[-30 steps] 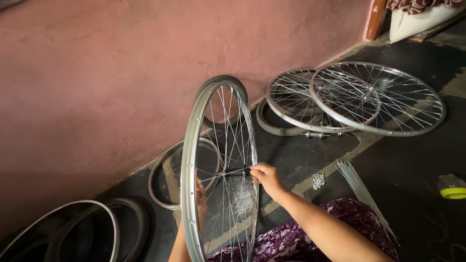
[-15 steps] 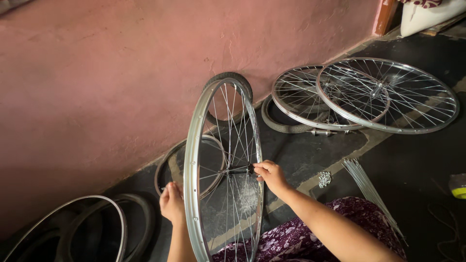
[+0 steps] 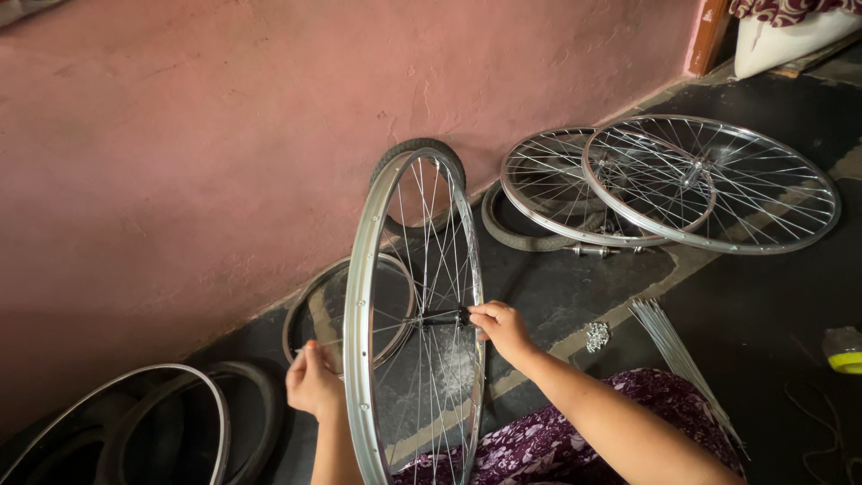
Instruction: The person laces a bicycle wheel by inserting spokes through the hub and rim, then tightens the nipples with a spoke wrench. The person repeats this process for multiple spokes around the wheel.
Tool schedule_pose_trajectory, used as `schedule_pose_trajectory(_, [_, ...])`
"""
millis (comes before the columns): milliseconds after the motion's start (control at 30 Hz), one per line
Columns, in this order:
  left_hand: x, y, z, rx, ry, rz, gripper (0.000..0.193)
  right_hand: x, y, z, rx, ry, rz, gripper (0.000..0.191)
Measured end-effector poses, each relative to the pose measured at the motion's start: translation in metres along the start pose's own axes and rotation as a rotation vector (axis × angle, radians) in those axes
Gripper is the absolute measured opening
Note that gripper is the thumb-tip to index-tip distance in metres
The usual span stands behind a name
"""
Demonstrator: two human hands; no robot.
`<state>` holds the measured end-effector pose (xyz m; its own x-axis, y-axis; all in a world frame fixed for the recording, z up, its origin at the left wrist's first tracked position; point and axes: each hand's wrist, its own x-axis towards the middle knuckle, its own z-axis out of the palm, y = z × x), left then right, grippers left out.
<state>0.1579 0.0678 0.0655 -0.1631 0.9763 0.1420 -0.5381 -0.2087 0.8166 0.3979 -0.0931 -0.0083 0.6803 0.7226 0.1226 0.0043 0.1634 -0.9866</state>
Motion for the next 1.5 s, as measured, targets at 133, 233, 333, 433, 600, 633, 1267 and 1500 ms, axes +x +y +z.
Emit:
schedule_pose_trajectory(133, [-0.033, 0.035, 0.017, 0.275, -0.105, 0.431, 0.012, -0.001, -0.003, -0.003, -0.044, -0.053, -0.037, 0.022])
schedule_pose_trajectory(233, [-0.059, 0.065, 0.03, 0.854, -0.092, 0.987, 0.019, -0.001, -0.005, -0.004, -0.109, -0.047, -0.014, 0.022])
schedule_pose_trajectory(333, [-0.08, 0.087, 0.038, 0.959, -0.22, 1.087, 0.027, -0.002, -0.006, -0.004, -0.094, -0.062, -0.04, 0.023])
schedule_pose_trajectory(433, [-0.088, 0.087, 0.057, 1.204, -0.111, 1.132, 0.064, -0.004, -0.008, -0.004, -0.084, -0.061, -0.023, 0.024])
schedule_pose_trajectory(600, [-0.083, 0.068, 0.076, 1.203, -0.062, 1.206, 0.067, -0.007, -0.011, -0.005, -0.097, -0.048, -0.011, 0.026])
schedule_pose_trajectory(633, [-0.08, 0.064, 0.078, 1.195, -0.062, 1.226, 0.063, -0.008, -0.011, -0.006, -0.103, -0.039, -0.015, 0.025])
schedule_pose_trajectory(1267, [-0.06, 0.044, -0.015, 0.172, -0.826, 0.033, 0.02, -0.007, -0.007, -0.008, -0.038, -0.004, 0.055, 0.028])
schedule_pose_trajectory(1500, [-0.096, 0.074, -0.09, 0.122, -0.897, -0.088, 0.042, -0.009, -0.006, 0.005, -0.068, -0.005, -0.013, 0.028])
